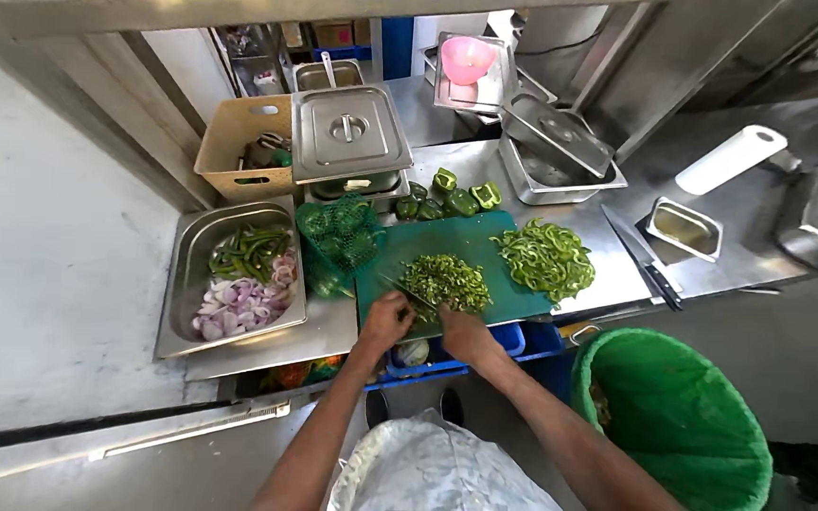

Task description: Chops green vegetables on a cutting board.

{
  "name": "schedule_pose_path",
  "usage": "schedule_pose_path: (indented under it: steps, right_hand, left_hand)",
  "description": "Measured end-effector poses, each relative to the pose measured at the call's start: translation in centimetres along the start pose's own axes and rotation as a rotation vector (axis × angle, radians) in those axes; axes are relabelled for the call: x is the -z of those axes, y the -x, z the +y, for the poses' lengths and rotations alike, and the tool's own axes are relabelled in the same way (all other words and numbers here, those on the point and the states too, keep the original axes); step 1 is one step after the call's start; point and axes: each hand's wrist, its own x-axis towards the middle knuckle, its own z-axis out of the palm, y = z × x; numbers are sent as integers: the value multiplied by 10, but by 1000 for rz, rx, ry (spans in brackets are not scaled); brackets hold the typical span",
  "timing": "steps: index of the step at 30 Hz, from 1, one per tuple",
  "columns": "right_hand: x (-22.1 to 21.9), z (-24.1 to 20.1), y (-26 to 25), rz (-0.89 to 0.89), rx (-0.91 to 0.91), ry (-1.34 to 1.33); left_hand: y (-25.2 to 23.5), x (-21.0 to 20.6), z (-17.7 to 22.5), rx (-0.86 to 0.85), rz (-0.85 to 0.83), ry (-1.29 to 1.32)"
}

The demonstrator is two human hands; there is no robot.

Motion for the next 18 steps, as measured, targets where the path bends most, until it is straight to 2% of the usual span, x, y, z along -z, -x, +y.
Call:
schedule_pose_path:
  steps: [2,8,13,18]
  right_hand:
    - [-8,-4,-14,-24,4,-22]
    - [38,-1,10,-53,19,57]
    - [-5,-5,-13,-79,34,-12]
    - [-5,-7,-17,-77,41,-40]
  left_hand:
    - [-9,5,0,-10,-80,-14]
    - [-12,8,0,-23,-91,-14]
    - [-3,2,-4,-41,-25,-6]
    - [22,-7,-7,17,103,-37]
